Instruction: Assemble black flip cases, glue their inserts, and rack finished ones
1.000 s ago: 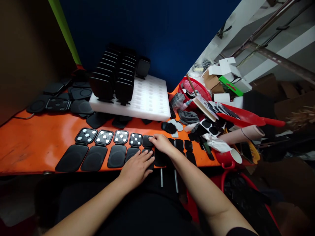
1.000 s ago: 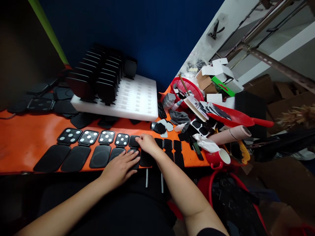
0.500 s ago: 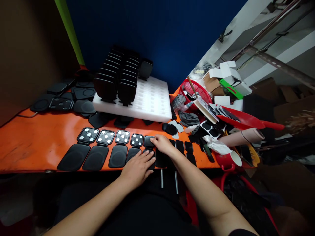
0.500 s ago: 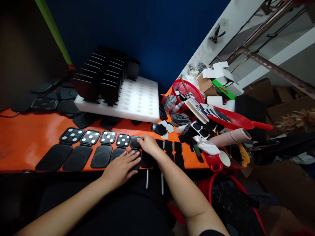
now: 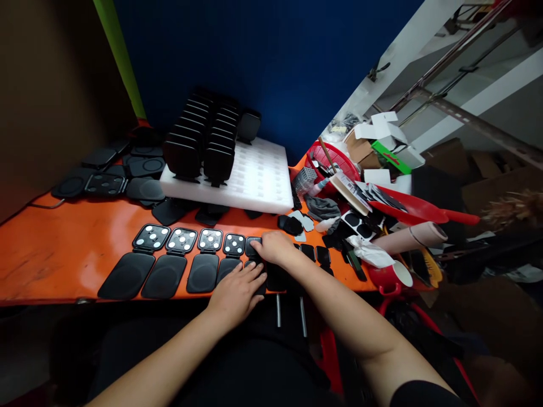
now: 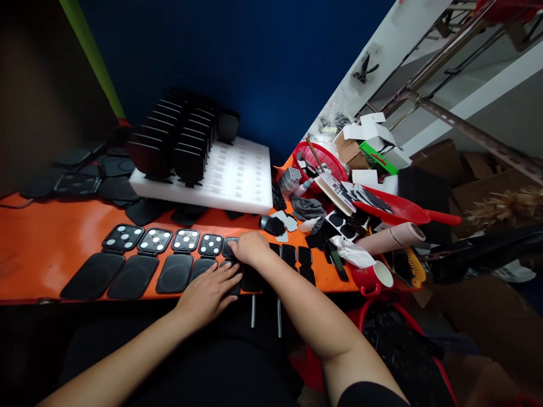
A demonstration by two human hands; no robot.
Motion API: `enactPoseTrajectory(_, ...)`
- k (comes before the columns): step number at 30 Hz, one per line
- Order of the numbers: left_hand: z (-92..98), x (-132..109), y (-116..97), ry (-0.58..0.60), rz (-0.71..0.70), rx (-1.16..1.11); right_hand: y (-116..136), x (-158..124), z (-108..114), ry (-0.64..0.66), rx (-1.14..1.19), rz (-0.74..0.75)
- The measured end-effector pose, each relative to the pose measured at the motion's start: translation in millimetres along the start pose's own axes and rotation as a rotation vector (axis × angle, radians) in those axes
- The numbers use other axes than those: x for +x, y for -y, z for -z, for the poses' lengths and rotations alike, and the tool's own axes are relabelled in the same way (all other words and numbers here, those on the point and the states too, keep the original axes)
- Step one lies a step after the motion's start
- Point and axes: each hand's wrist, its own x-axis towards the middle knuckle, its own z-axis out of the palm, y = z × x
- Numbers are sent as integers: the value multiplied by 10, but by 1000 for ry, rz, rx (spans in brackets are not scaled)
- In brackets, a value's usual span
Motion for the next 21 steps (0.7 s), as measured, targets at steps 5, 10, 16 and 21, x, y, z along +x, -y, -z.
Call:
enactPoseTrajectory(5, -21, -8, 5, -5, 2, -5, -34, -87, 30, -90, -68, -5)
enactPoseTrajectory(10, -35, -18, 5, -38, 5, -13, -132, -470, -163, -175, 113, 364)
enactPoseTrajectory(16, -45, -9, -9, -34, -14, 17, -139, -599, -446, -230, 133, 346)
enactPoseTrajectory(21, -51, -1, 5, -19, -48, 46, -51, -486, -451, -319, 222, 245)
